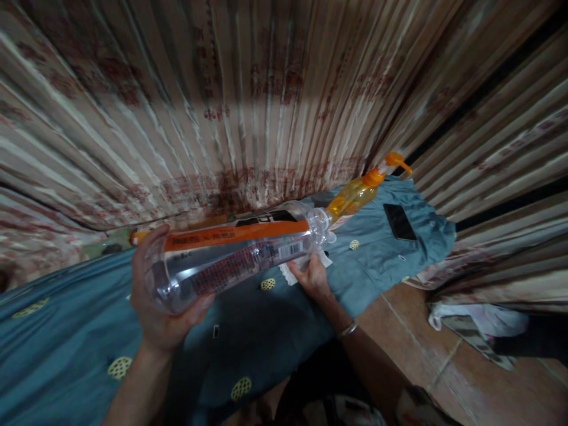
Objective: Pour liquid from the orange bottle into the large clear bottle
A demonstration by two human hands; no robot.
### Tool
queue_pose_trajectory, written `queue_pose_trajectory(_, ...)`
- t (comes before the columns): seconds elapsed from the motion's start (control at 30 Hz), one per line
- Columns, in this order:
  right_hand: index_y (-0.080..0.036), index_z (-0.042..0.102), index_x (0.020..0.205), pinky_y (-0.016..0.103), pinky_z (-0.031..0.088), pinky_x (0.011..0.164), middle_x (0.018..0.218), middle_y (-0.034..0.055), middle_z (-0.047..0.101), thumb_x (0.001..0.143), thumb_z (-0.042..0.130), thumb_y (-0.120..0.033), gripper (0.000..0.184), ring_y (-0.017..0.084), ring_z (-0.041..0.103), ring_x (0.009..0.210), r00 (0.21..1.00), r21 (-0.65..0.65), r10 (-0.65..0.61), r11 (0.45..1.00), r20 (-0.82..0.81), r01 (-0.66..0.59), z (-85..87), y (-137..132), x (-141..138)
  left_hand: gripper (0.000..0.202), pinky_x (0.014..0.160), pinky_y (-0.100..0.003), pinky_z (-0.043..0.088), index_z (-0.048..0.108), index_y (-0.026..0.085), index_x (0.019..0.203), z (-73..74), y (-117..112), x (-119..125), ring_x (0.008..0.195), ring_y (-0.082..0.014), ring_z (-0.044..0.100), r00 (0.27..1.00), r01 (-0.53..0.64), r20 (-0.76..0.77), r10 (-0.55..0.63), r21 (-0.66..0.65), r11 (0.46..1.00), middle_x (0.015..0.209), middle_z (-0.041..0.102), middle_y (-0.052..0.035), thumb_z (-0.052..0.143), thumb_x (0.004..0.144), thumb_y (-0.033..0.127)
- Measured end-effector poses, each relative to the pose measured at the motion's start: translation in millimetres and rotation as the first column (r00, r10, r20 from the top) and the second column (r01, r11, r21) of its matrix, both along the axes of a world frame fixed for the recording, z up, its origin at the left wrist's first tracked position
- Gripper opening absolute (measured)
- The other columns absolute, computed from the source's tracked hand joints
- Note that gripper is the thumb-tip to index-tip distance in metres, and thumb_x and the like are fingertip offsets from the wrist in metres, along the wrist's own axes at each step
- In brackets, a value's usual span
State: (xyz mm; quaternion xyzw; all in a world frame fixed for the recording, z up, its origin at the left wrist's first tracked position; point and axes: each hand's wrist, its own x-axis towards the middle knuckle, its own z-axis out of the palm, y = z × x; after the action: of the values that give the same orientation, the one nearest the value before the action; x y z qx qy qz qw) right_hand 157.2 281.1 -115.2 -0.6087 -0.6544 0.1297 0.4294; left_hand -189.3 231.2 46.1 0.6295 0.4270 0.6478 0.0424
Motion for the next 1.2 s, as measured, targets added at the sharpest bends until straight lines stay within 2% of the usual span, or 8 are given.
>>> queue_pose_trajectory(0.13, -0.03, 0.067, 0.104, 0.055, 0.076, 0.083, 0.091, 0.0076, 0.074, 0.105, 0.078, -0.087, 0.058, 0.036, 0.079, 0.092, 1.0, 0.004, 0.004, 1.0, -0.01, -0.004, 1.5, 0.7, -0.9, 0.098, 0.146, -0.06, 0.052, 0.071, 0.035, 0.174, -2.1, 3.2, 3.0, 0.151, -0.0369, 0.073, 0.999, -0.041, -0.024, 0.041, 0.017, 0.999, 0.163, 0.076, -0.0086, 0.096, 0.087, 0.074)
queue_pose_trajectory(0.3, -0.029, 0.067, 0.103, 0.052, 0.076, 0.081, 0.088, 0.0058, 0.071, 0.108, 0.076, -0.085, 0.056, 0.034, 0.078, 0.089, 1.0, -0.006, 0.01, 1.0, -0.015, -0.01, 2.4, 0.2, -1.5, 0.101, 0.141, -0.062, 0.055, 0.076, 0.034, 0.165, -5.3, 5.2, 8.7, 0.148, -0.0383, 0.075, 0.995, -0.096, 0.004, 0.096, 0.035, 0.995, 0.158, 0.08, -0.0078, 0.1, 0.076, 0.075)
queue_pose_trajectory(0.47, -0.028, 0.068, 0.109, 0.054, 0.075, 0.089, 0.097, 0.008, 0.075, 0.107, 0.074, -0.089, 0.061, 0.036, 0.081, 0.099, 1.0, -0.009, 0.02, 1.0, -0.024, -0.021, 2.5, 1.2, -1.1, 0.097, 0.139, -0.068, 0.055, 0.08, 0.03, 0.155, -5.5, -0.4, 12.2, 0.143, -0.0391, 0.077, 0.991, -0.117, 0.074, 0.115, 0.02, 0.993, 0.152, 0.082, -0.0095, 0.097, 0.075, 0.083)
queue_pose_trajectory(0.77, -0.027, 0.074, 0.113, 0.056, 0.076, 0.092, 0.103, 0.0092, 0.082, 0.101, 0.083, -0.074, 0.049, 0.034, 0.081, 0.1, 0.997, -0.001, 0.035, 0.999, -0.064, -0.035, -1.0, 5.7, -1.1, 0.088, 0.136, -0.074, 0.058, 0.077, 0.038, 0.163, -12.8, -19.9, 18.4, 0.148, -0.0452, 0.076, 0.987, -0.143, 0.07, 0.146, -0.04, 0.989, 0.16, 0.079, -0.0113, 0.093, 0.087, 0.08)
queue_pose_trajectory(0.9, -0.027, 0.075, 0.117, 0.059, 0.077, 0.097, 0.107, 0.0087, 0.084, 0.101, 0.081, -0.076, 0.052, 0.034, 0.082, 0.103, 0.996, 0.014, 0.032, 0.999, -0.084, -0.031, 0.0, 6.9, -3.8, 0.095, 0.128, -0.071, 0.065, 0.076, 0.034, 0.162, -17.5, -24.7, 23.5, 0.149, -0.0459, 0.076, 0.983, -0.159, 0.086, 0.162, -0.045, 0.986, 0.16, 0.077, -0.0142, 0.097, 0.083, 0.084)
queue_pose_trajectory(0.97, -0.027, 0.075, 0.115, 0.06, 0.076, 0.099, 0.107, 0.0088, 0.084, 0.101, 0.079, -0.079, 0.054, 0.034, 0.082, 0.103, 0.995, 0.023, 0.034, 0.999, -0.095, -0.032, 1.7, 7.1, -6.0, 0.092, 0.124, -0.068, 0.068, 0.075, 0.035, 0.163, -18.7, -27.0, 25.4, 0.145, -0.0438, 0.078, 0.984, -0.16, 0.078, 0.163, -0.042, 0.986, 0.159, 0.078, -0.0141, 0.094, 0.087, 0.082)
queue_pose_trajectory(1.1, -0.026, 0.073, 0.111, 0.063, 0.077, 0.098, 0.106, 0.0129, 0.085, 0.101, 0.075, -0.087, 0.061, 0.038, 0.082, 0.104, 0.993, 0.045, 0.036, 0.999, -0.112, -0.032, 4.9, 7.5, -8.4, 0.078, 0.127, -0.066, 0.069, 0.073, 0.044, 0.167, -18.5, -30.8, 28.3, 0.15, -0.0427, 0.078, 0.982, -0.173, 0.061, 0.178, -0.085, 0.981, 0.161, 0.079, -0.0115, 0.085, 0.098, 0.077)
queue_pose_trajectory(1.2, -0.028, 0.073, 0.111, 0.062, 0.077, 0.096, 0.104, 0.0107, 0.084, 0.1, 0.076, -0.088, 0.061, 0.037, 0.081, 0.102, 0.994, 0.049, 0.033, 0.998, -0.108, -0.028, 4.5, 7.7, -7.3, 0.081, 0.13, -0.068, 0.067, 0.073, 0.044, 0.165, -20.6, -31.5, 29.4, 0.153, -0.0436, 0.076, 0.977, -0.187, 0.083, 0.196, -0.107, 0.977, 0.164, 0.078, -0.0111, 0.086, 0.094, 0.081)
